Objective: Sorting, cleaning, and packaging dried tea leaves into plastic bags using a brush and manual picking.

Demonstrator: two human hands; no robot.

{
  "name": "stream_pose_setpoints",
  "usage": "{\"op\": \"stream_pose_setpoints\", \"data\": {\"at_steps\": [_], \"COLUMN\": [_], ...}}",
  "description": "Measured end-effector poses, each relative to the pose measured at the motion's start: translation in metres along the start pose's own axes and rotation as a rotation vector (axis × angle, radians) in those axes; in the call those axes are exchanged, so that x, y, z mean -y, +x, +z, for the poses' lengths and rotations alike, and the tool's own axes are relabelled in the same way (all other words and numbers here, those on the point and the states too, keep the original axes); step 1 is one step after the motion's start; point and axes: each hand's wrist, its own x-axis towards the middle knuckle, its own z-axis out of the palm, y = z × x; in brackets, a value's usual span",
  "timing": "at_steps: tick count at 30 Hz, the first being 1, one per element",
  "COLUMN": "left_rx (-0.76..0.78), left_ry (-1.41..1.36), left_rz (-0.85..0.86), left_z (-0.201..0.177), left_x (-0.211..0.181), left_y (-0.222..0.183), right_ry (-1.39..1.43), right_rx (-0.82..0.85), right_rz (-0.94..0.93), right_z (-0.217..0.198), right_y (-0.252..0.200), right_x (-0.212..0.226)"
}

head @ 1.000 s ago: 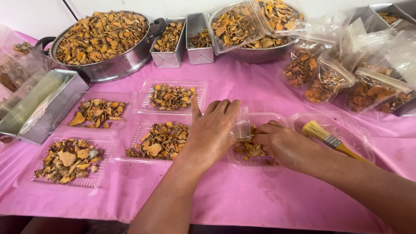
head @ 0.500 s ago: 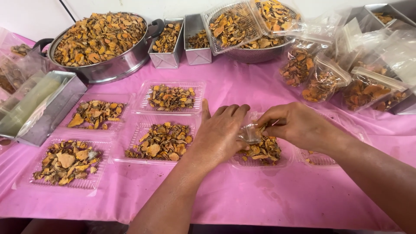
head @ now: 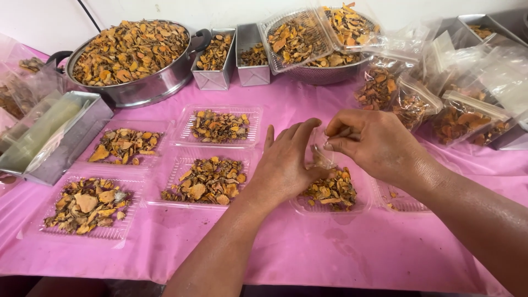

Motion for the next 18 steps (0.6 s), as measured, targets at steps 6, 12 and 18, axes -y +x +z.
{"op": "stream_pose_setpoints", "data": {"at_steps": [6,12,18], "left_rx": [-0.083,-0.089,-0.088], "left_ry": [-0.228,-0.695,-0.924], "left_rz": [0.014,-0.008,0.035], "left_z": [-0.006,-0.011,-0.022], "left_x": [-0.001,-0.001,0.003], "left_y": [0.004,0.000,-0.001], "right_ry": [-0.117,-0.066,-0.309], "right_rx": [0.007,-0.227,0.227], "right_rz": [-0.062,-0.503,0.042], "right_z": [-0.015,-0.030,0.002], "right_y": [-0.005,-0.018,-0.011], "right_x": [0.028,0.019,-0.016]}}
